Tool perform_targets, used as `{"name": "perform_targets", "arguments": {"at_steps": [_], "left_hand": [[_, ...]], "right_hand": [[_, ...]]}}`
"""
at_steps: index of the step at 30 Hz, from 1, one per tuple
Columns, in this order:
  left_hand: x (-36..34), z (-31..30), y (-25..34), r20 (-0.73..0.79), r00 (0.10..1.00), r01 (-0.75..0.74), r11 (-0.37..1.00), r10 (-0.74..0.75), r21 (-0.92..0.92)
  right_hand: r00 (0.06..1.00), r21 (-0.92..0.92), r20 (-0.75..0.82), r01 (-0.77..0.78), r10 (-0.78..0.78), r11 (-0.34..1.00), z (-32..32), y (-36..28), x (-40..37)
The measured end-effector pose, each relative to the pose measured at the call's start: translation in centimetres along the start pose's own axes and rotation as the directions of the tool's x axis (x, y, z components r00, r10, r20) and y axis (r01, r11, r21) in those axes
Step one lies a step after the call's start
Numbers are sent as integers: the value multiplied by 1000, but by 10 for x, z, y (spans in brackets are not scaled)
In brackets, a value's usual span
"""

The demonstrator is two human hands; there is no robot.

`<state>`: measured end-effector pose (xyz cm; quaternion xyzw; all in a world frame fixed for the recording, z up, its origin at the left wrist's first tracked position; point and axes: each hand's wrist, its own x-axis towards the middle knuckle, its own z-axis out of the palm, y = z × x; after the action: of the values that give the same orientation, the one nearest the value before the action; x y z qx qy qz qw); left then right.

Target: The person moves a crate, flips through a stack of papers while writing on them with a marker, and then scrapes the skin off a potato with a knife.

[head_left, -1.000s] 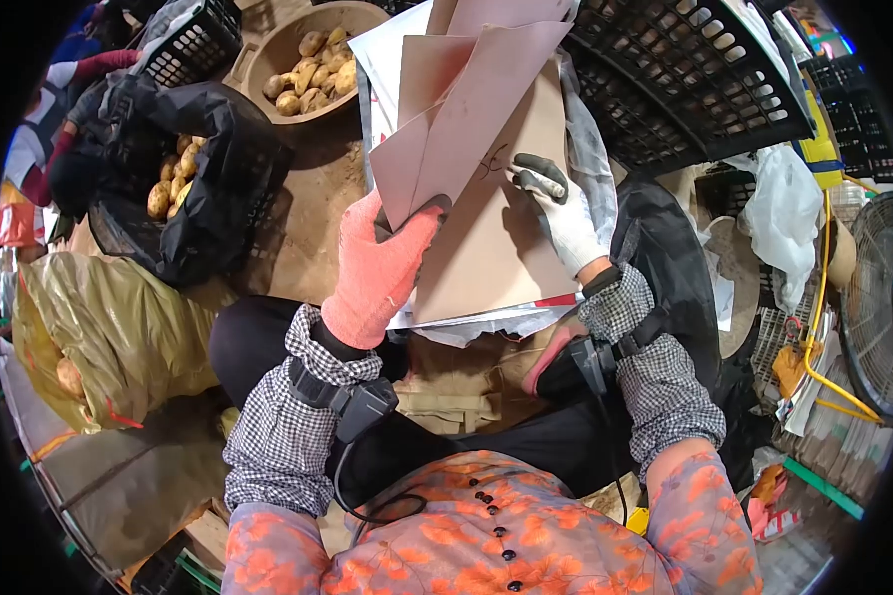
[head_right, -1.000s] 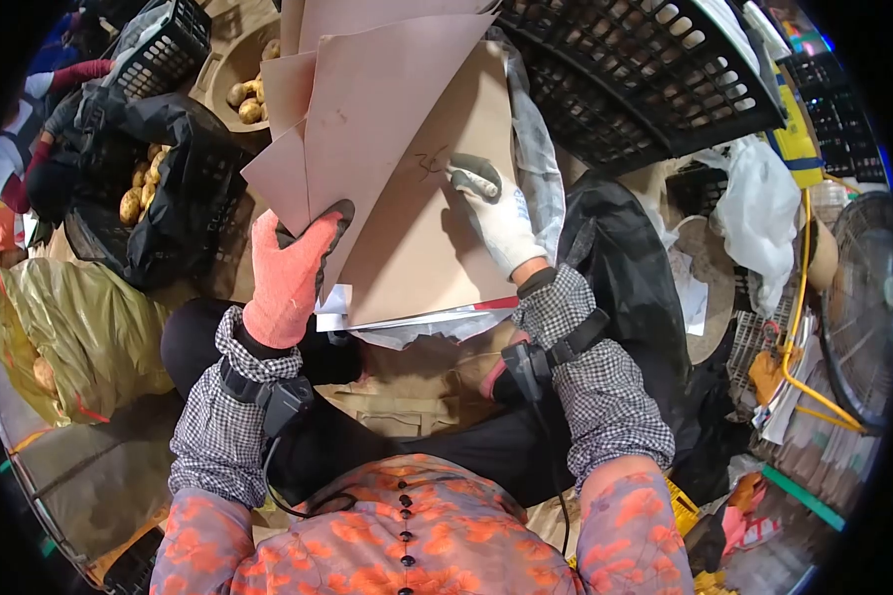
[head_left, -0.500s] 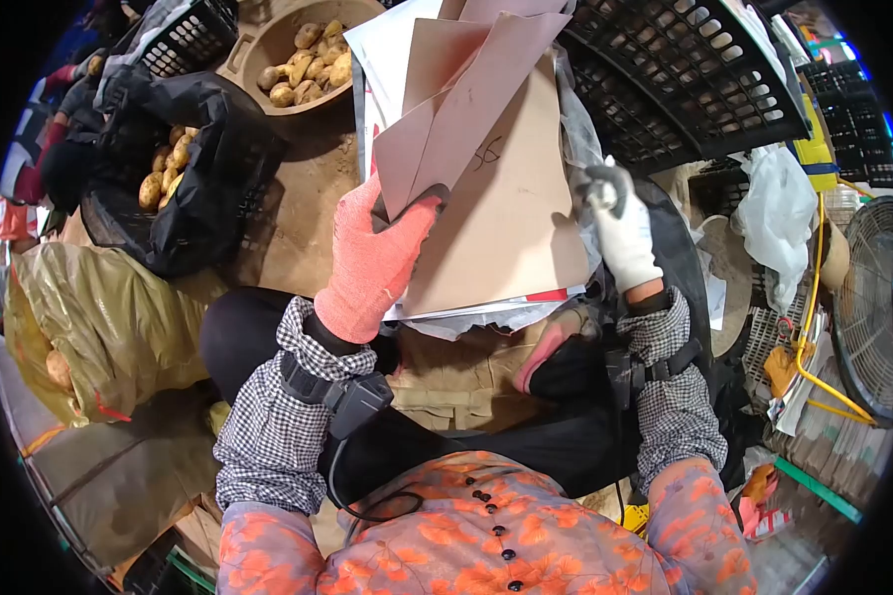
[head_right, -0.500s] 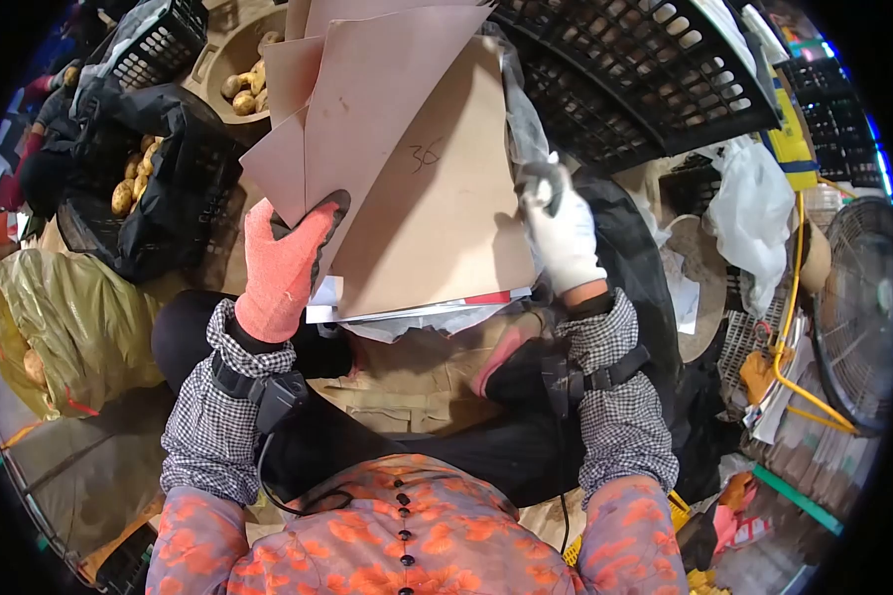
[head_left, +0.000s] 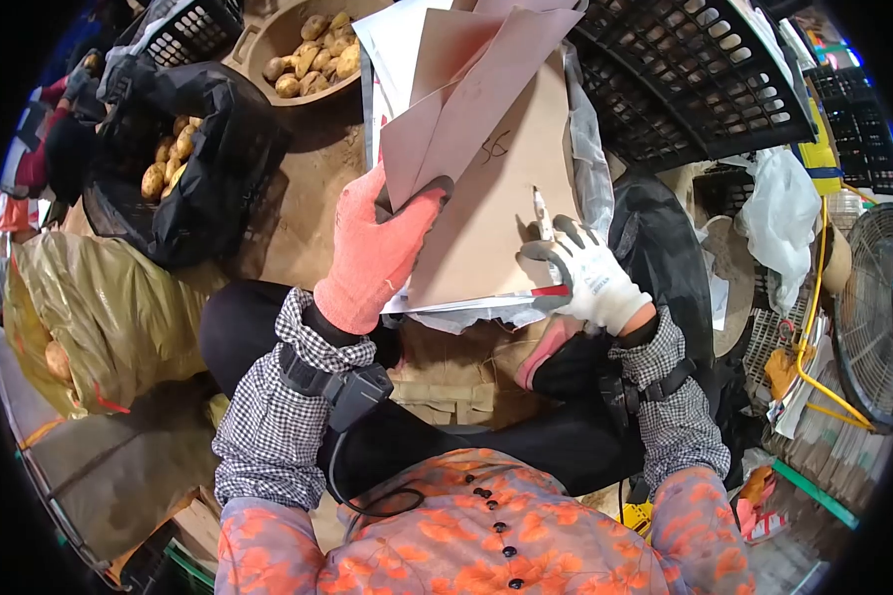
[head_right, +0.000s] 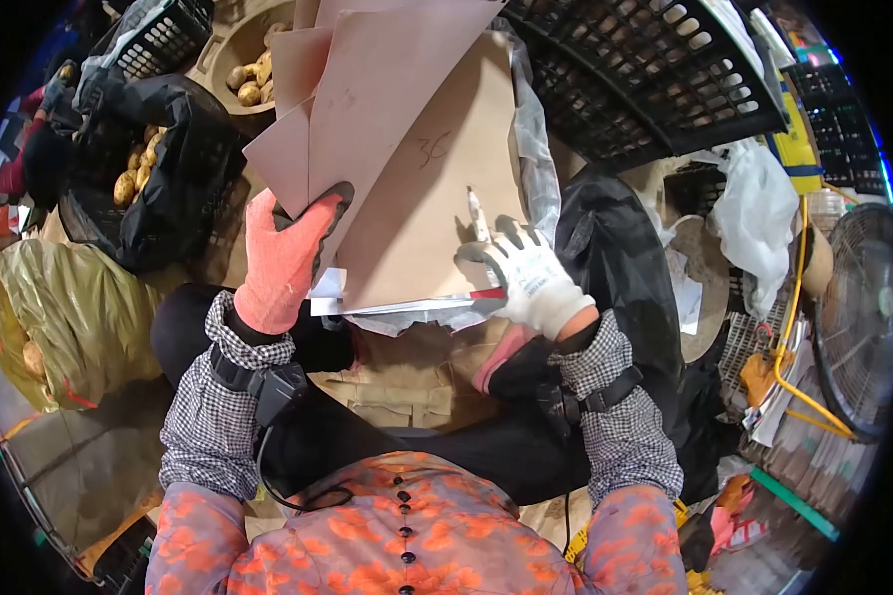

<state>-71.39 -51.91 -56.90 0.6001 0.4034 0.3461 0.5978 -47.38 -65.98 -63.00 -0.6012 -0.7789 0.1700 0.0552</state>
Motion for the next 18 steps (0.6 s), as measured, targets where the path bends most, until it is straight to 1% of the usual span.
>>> {"name": "perform_targets", "arguments": {"at_steps": [1,3,5,6,7,8,10,11,12,14,15,16,18], "left_hand": [[0,1,-2,3,1000,0,1000,0,-19],[-1,2,-3,7,1000,-3,999,3,-42],[-2,2,0,43,971,-240,954,236,181],[-2,3,0,48,970,-243,953,239,182],[0,4,-2,41,976,-218,961,214,168],[2,5,-5,32,981,-192,969,190,153],[5,5,-13,37,978,-207,963,203,173],[5,5,-14,43,976,-218,957,214,193],[3,7,-13,47,975,-221,955,216,196],[0,13,-9,2,995,-98,992,98,82],[0,15,-8,2,995,-100,992,100,83],[0,17,-8,0,997,-71,996,71,50],[-1,16,-9,-3,999,-38,999,38,22]], "right_hand": [[1000,4,8,-4,4,1000,2,3,-6],[995,41,30,-99,98,994,-2,7,-9],[995,73,12,-101,101,992,0,8,-9],[995,106,-8,-102,104,989,0,7,-8],[993,185,-69,-86,100,979,-3,2,-10],[992,184,-73,-85,100,979,-3,2,-8],[995,150,-85,-38,51,988,-1,8,-2],[997,34,-72,-24,26,999,3,10,-1],[997,36,-77,-26,28,999,7,10,-2],[998,28,-24,-57,58,998,13,4,2],[994,46,-84,-64,67,997,16,-1,7],[994,47,-85,-62,66,997,17,-6,10],[982,-23,-187,-39,34,999,18,-20,14]]}}
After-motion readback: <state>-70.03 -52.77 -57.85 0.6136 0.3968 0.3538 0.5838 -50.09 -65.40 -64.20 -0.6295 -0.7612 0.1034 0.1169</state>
